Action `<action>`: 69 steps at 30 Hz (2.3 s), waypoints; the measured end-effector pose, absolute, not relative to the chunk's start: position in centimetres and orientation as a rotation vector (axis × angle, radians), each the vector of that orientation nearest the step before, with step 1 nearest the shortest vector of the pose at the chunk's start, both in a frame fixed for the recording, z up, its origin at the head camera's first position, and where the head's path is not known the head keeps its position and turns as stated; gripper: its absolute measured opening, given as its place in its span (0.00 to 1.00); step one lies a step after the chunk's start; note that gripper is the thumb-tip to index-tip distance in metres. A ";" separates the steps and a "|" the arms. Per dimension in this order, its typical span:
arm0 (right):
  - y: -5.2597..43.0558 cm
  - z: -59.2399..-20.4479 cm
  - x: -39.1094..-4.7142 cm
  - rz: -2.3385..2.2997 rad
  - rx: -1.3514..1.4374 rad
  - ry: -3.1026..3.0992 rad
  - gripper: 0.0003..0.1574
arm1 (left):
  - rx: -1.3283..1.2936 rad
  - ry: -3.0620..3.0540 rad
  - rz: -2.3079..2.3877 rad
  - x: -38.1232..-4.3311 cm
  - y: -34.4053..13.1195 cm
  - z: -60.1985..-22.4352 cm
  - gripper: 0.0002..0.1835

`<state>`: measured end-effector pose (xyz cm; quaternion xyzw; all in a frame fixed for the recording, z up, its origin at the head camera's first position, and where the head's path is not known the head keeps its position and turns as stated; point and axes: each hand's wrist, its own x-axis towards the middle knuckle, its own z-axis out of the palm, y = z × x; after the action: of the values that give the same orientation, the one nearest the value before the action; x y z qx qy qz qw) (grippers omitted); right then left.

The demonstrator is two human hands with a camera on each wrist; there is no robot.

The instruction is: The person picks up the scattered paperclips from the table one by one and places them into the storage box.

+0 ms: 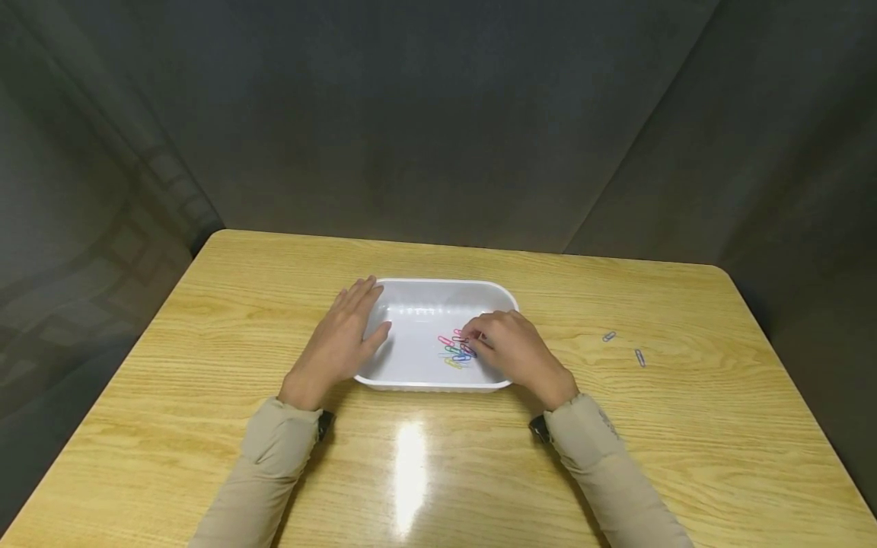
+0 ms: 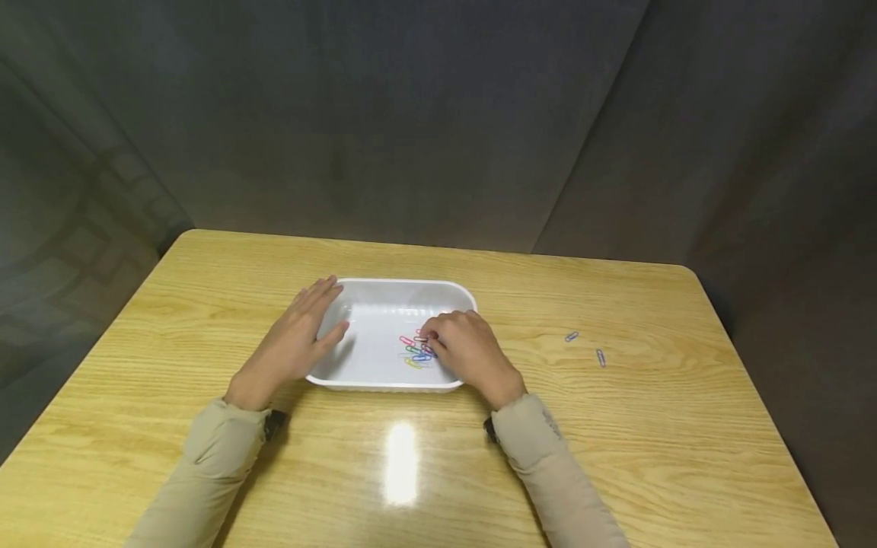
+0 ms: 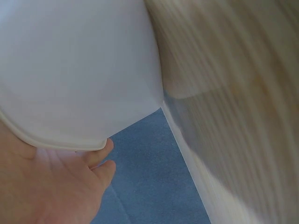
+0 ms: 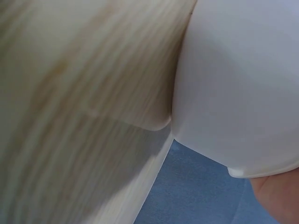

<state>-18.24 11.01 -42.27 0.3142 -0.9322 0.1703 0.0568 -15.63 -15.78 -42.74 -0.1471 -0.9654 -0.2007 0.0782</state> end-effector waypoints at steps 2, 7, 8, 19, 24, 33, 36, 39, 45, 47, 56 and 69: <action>11.0 -42.2 -18.2 0.513 0.946 -2.835 0.06 | -0.440 -2.894 -0.602 -15.6 -15.8 -42.7 0.33; 10.9 -42.1 -18.2 0.505 0.930 -2.854 0.07 | -0.436 -2.904 -0.612 -15.7 -15.8 -42.8 0.34; 10.9 -42.1 -18.2 0.505 0.928 -2.855 0.07 | -0.436 -2.905 -0.613 -15.7 -15.8 -42.8 0.34; 11.5 -41.4 -17.7 0.667 0.974 -2.846 0.09 | -0.436 -2.898 -0.626 -15.7 -15.7 -42.8 0.33; 12.0 -40.8 -17.3 0.722 0.946 -2.867 0.10 | -0.439 -2.892 -0.624 -15.6 -15.8 -42.8 0.33; 13.5 -39.6 -16.9 0.739 0.878 -2.860 0.10 | -0.431 -2.903 -0.627 -15.6 -15.8 -42.7 0.33; 14.1 -39.4 -16.9 0.762 0.864 -2.855 0.11 | -0.426 -2.908 -0.629 -15.5 -15.8 -42.6 0.33; 14.8 -39.2 -16.9 0.806 0.852 -2.838 0.11 | -0.426 -2.909 -0.629 -15.5 -15.8 -42.6 0.33; 16.8 -38.9 -16.9 0.867 0.799 -2.810 0.10 | -0.437 -2.894 -0.623 -15.6 -15.8 -42.6 0.33; 17.5 -38.8 -16.9 0.875 0.776 -2.804 0.10 | -0.442 -2.889 -0.619 -15.6 -15.8 -42.6 0.33; 20.1 -39.2 -16.9 0.823 0.723 -2.801 0.11 | -0.437 -2.901 -0.614 -15.6 -15.9 -42.7 0.33; 23.1 -39.8 -16.5 0.740 0.641 -2.827 0.14 | -0.441 -2.891 -0.621 -15.6 -15.9 -42.8 0.33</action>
<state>-16.47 23.08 -39.83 0.2137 -0.9423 0.2467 0.0747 -15.61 -15.88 -42.78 -0.1472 -0.9642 -0.2072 0.0757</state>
